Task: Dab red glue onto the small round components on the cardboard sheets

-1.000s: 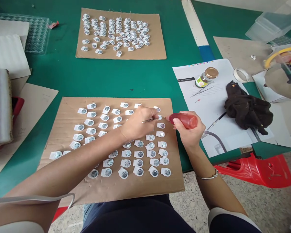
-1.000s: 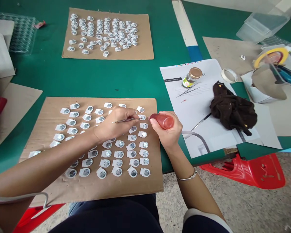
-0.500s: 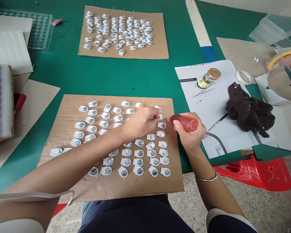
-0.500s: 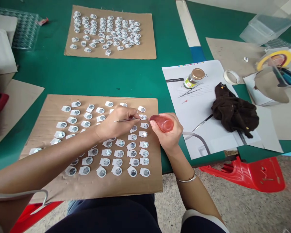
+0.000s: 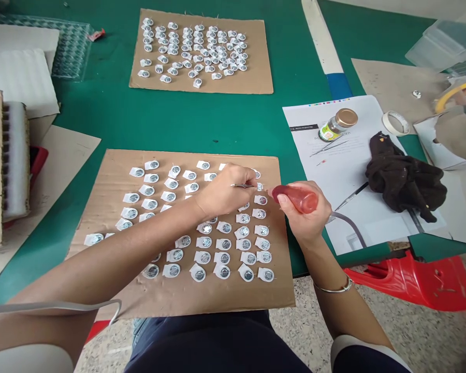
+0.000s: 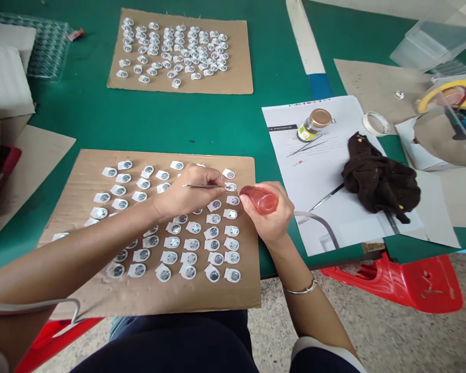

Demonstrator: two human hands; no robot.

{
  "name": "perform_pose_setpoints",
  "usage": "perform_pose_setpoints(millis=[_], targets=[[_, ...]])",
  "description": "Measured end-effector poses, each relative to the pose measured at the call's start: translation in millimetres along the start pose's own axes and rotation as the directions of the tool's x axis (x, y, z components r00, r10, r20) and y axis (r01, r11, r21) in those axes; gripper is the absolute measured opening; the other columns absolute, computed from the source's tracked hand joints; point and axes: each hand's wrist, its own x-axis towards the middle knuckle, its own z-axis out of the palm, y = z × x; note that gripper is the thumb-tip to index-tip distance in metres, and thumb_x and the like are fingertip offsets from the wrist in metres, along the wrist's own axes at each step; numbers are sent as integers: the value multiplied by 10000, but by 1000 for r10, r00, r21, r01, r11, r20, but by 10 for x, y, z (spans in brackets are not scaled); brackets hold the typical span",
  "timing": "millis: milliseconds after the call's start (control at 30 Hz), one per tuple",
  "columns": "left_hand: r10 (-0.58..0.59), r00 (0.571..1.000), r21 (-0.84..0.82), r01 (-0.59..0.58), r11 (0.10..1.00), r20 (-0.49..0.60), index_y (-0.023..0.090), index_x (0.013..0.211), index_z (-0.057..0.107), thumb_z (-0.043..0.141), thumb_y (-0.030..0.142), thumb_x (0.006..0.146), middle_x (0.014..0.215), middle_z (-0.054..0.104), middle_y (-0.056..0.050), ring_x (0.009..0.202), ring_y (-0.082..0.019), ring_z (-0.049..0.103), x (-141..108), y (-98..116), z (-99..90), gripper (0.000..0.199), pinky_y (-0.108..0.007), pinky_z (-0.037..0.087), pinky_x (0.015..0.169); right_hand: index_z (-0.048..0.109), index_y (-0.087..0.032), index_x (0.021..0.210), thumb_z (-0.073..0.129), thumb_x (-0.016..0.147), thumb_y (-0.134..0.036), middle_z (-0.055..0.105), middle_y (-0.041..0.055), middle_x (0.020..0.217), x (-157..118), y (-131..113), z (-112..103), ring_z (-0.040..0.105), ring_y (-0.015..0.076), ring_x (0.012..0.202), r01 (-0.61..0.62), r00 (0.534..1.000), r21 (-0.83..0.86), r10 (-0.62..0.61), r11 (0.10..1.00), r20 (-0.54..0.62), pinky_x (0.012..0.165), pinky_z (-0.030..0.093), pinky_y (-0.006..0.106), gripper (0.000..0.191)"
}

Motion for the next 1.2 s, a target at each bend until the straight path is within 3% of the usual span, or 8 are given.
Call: perform_pose_setpoints(millis=[667,1200], targets=[[-125,991,-39,127,991,36,137,614,642,554,86,703,652,641,-10,593,-98,547,52,65,-54,135,-232,387,527,566,-194,918,708,673,-260,629,44,841,-3,-5,10,608,169,754,12,1000,29,-12,1000,7,688,533,366,291],[-152,988,-121,156,980,38,140,620,650,569,101,711,620,622,5,536,-67,509,54,22,-41,129,-222,399,531,596,-187,900,729,647,-212,636,36,850,-11,-40,61,606,164,777,-6,1000,97,4,995,25,713,519,350,288]])
